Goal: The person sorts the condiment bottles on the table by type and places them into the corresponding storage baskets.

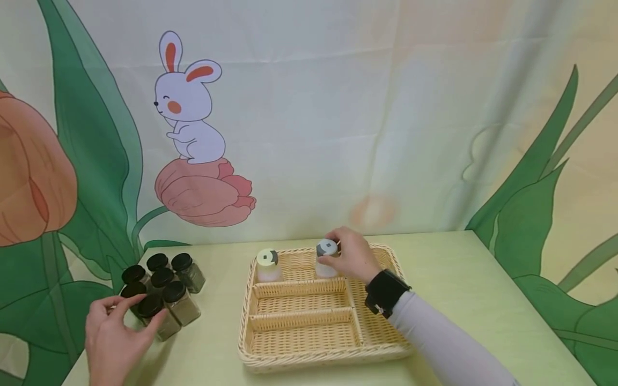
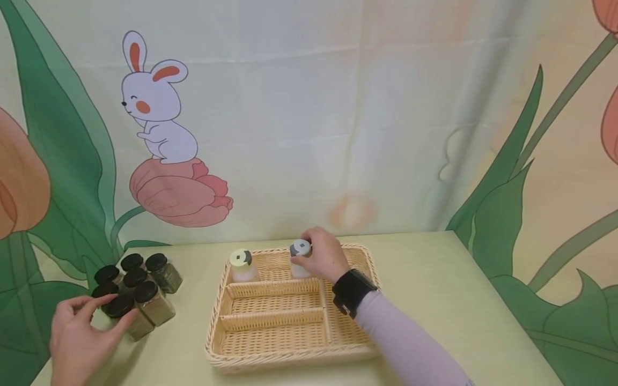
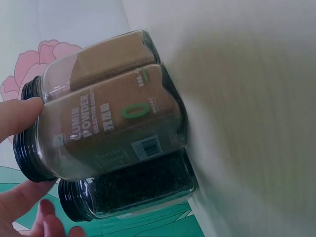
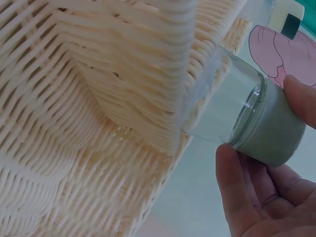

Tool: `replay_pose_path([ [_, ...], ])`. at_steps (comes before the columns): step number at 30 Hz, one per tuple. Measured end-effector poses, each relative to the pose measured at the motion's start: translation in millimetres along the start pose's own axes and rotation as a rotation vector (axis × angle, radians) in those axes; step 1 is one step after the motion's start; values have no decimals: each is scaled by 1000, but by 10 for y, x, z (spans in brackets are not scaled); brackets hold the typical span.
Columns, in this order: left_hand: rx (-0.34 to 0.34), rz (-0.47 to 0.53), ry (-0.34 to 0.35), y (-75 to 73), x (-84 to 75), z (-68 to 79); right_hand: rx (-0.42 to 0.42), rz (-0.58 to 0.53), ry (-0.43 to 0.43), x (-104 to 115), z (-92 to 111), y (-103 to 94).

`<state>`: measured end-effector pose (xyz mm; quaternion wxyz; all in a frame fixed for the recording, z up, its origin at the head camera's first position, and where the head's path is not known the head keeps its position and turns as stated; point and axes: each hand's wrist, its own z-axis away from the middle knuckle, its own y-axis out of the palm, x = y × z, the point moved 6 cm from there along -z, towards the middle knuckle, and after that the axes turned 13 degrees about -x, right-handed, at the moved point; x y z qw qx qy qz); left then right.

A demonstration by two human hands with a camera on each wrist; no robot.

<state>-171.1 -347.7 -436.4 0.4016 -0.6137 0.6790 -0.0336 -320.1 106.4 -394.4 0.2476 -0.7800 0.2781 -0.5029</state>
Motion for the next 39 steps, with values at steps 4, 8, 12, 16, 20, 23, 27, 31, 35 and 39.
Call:
replay_pose_path([
  [4,25,-30,-41,29,15,28,9,6,0,-31,12,37],
  [8,71,-52,-59,68,29,41,14,15,5,-55,18,57],
  [12,139,-77,-94,107,72,58,15,14,7,-58,29,61],
  [16,182,-86,-118,124,95,72,20,5,13,-56,42,61],
  [20,228,-97,-135,143,120,81,26,-2,21,-57,47,58],
  [23,260,-112,-130,162,152,79,26,-3,19,-54,48,51],
  [27,298,-122,-112,186,172,81,27,-2,9,-52,48,44],
  [31,325,-114,-98,198,166,86,27,5,13,-62,53,46],
  [35,348,-100,-107,214,189,93,32,14,16,-75,72,67],
  [39,381,-89,-128,232,245,114,36,9,24,-76,103,94],
])
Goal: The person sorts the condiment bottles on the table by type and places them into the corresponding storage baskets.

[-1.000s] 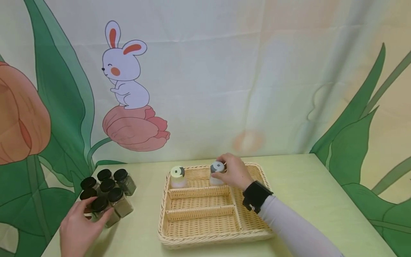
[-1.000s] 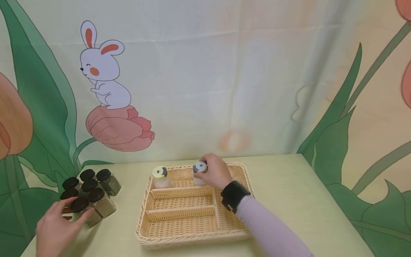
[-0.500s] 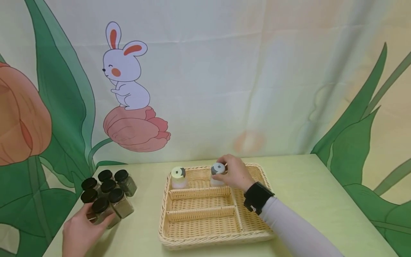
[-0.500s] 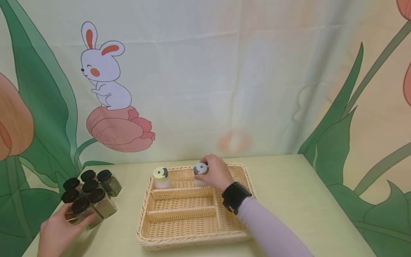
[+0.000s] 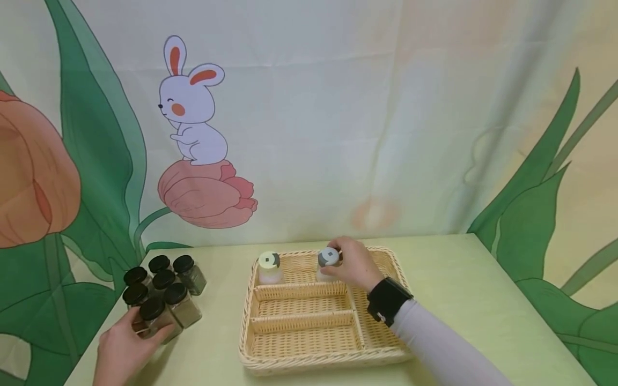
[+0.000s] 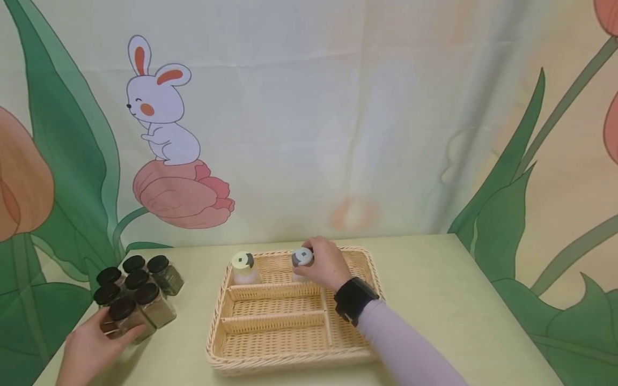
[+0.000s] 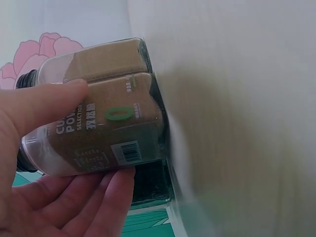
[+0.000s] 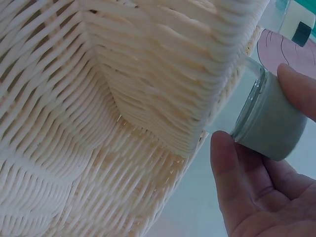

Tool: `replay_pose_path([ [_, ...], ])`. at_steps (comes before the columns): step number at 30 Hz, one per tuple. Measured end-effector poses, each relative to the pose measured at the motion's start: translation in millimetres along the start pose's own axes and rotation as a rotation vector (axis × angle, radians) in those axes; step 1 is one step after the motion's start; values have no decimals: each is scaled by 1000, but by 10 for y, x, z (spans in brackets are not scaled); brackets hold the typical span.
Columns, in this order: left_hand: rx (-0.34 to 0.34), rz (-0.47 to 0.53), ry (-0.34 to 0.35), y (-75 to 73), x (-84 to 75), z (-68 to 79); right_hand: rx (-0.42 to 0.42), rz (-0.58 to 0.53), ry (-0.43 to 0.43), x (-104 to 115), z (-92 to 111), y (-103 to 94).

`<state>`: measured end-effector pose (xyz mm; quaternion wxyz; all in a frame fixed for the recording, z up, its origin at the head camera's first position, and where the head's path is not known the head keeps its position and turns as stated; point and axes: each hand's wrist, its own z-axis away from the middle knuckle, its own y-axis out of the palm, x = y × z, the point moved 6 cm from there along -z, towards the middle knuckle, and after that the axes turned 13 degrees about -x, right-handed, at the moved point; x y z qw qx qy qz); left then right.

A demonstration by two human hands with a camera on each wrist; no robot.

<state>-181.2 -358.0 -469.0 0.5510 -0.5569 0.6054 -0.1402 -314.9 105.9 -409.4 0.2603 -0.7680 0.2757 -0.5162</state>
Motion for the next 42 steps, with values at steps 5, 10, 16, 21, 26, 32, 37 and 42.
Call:
replay_pose_path([
  [5,47,24,-44,32,64,-10,3,-7,10,-2,6,15],
  [10,73,23,-59,48,75,-24,4,1,6,-14,0,18],
  [16,76,34,-50,71,52,-23,-6,15,2,-26,-4,-8],
  [21,86,33,-46,83,59,-5,-2,27,-8,-32,1,-4],
  [26,100,35,-60,89,73,-24,2,11,-13,-31,6,7],
  [32,113,29,-72,89,73,-44,-4,-4,-8,-19,17,-6],
  [37,113,26,-81,91,68,-55,-12,-6,-17,-16,12,-8],
  [42,119,23,-93,57,52,-39,-9,-1,-13,-21,18,9],
])
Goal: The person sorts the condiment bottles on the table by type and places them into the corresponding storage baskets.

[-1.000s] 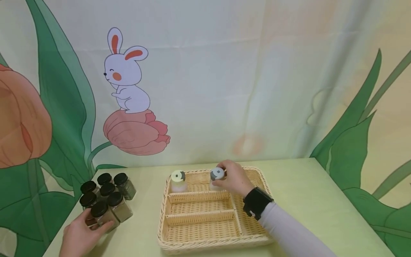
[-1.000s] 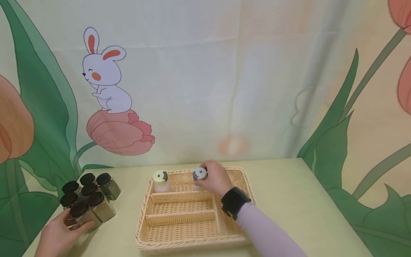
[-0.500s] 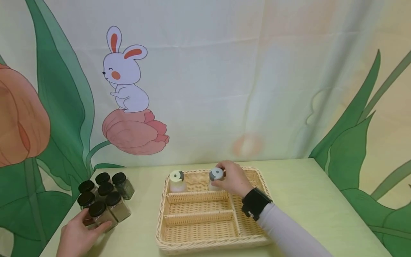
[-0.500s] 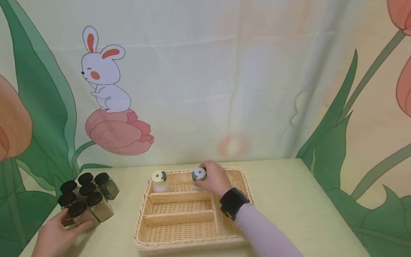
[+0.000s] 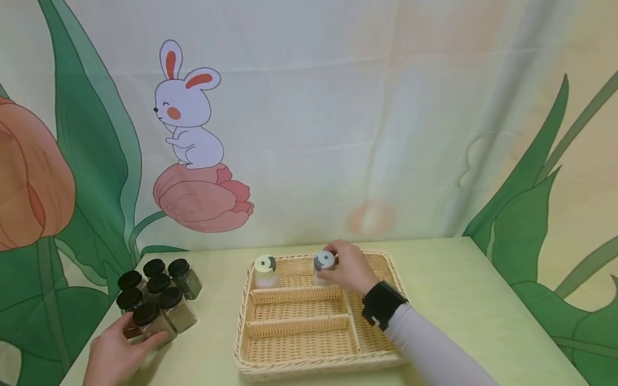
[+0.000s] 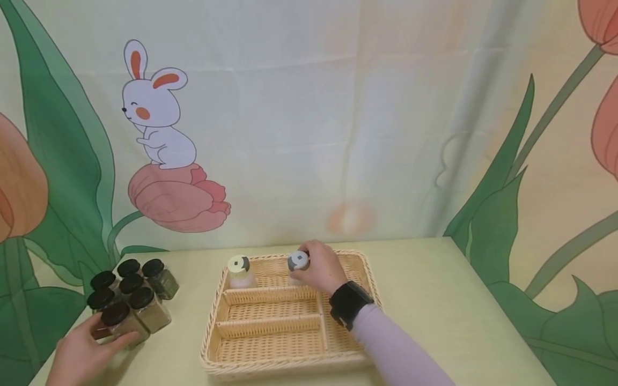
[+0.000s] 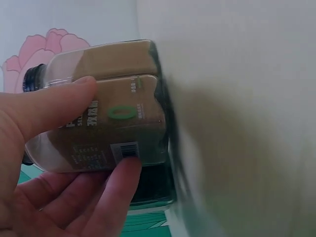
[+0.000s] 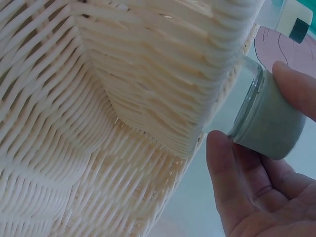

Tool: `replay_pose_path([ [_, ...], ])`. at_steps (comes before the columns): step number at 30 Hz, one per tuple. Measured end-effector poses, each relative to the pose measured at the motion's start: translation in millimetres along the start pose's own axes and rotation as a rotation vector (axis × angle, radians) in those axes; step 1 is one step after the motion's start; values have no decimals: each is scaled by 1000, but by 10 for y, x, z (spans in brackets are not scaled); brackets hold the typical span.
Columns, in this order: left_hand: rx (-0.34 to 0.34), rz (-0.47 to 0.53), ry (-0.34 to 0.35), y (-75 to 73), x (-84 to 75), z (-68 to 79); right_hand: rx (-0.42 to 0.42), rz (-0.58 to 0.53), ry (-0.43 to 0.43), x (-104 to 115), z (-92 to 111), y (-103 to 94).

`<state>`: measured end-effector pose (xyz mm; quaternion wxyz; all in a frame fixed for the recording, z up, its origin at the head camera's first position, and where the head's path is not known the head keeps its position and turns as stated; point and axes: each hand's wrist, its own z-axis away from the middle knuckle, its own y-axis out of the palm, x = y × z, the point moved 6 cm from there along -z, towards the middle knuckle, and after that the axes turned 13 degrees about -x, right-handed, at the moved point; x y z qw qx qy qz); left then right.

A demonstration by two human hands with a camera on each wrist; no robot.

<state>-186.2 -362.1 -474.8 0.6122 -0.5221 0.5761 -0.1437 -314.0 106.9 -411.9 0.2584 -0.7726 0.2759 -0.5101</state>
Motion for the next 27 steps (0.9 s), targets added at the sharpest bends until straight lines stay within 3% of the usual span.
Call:
replay_pose_path([
  [7,20,-25,8,-189,-45,-1,15,-12,18,-3,17,-16],
  [10,-36,-17,51,-319,-115,13,21,-27,11,-11,23,-45],
  [16,-172,9,144,-524,-379,62,8,-50,20,-8,33,-142],
  [22,-205,77,203,-602,-702,159,6,-71,29,29,69,-231],
  [27,-233,144,298,-630,-1021,272,-4,-106,6,83,138,-317],
])
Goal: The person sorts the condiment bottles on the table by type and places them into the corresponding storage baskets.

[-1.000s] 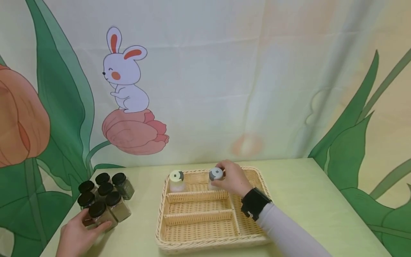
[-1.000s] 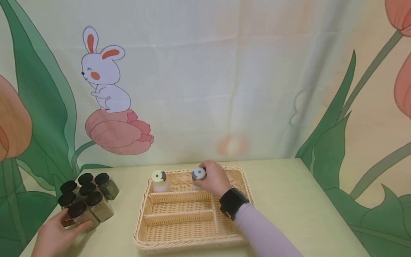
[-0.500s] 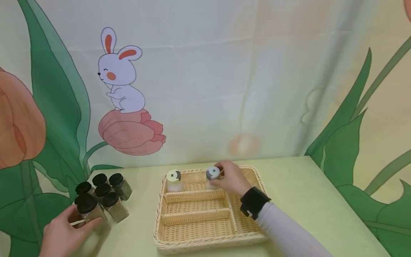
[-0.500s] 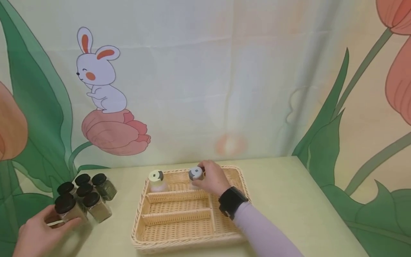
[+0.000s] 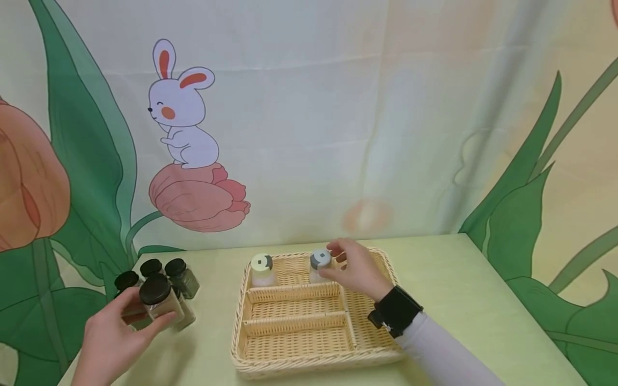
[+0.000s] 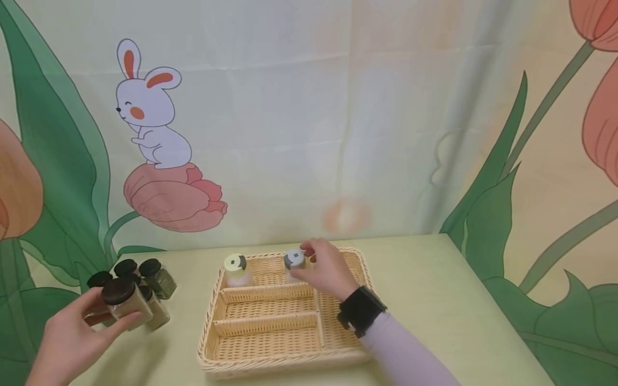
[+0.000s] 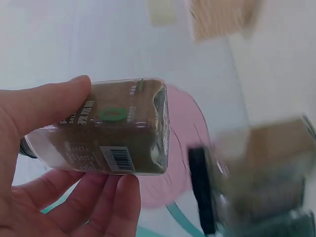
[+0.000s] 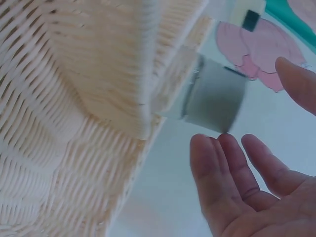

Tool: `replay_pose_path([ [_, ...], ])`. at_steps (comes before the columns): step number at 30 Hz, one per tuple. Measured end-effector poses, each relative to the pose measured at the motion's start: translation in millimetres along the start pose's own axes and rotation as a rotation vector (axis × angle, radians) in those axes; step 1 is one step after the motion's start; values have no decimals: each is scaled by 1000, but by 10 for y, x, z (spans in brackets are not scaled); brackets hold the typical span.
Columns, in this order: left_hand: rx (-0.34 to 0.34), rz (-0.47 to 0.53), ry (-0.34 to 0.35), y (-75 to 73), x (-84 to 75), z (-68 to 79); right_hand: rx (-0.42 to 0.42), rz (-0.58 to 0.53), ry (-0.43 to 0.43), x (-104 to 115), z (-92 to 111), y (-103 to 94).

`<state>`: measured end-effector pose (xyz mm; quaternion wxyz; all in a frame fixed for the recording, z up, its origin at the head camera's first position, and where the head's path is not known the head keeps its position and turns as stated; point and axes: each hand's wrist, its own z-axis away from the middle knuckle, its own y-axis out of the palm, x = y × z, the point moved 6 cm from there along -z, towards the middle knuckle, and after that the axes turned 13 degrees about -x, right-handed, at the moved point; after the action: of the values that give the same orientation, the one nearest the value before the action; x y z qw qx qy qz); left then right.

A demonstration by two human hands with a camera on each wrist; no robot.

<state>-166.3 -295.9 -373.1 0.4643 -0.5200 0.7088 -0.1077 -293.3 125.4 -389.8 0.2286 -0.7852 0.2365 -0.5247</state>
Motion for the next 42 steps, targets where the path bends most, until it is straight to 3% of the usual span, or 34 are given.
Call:
replay_pose_path([
  [9,23,204,128,252,-613,115,-48,-90,-83,198,231,-172],
  [15,101,325,160,451,-960,208,-114,-178,-121,375,436,-275],
  [20,167,454,159,574,-1213,284,-121,-258,-196,494,641,-251],
  [25,219,533,173,683,-1442,352,-112,-307,-257,605,794,-222],
  [34,273,685,312,848,-1820,482,-133,-351,-345,842,897,-258],
  [42,327,694,305,981,-1958,604,-183,-364,-405,937,946,-256],
])
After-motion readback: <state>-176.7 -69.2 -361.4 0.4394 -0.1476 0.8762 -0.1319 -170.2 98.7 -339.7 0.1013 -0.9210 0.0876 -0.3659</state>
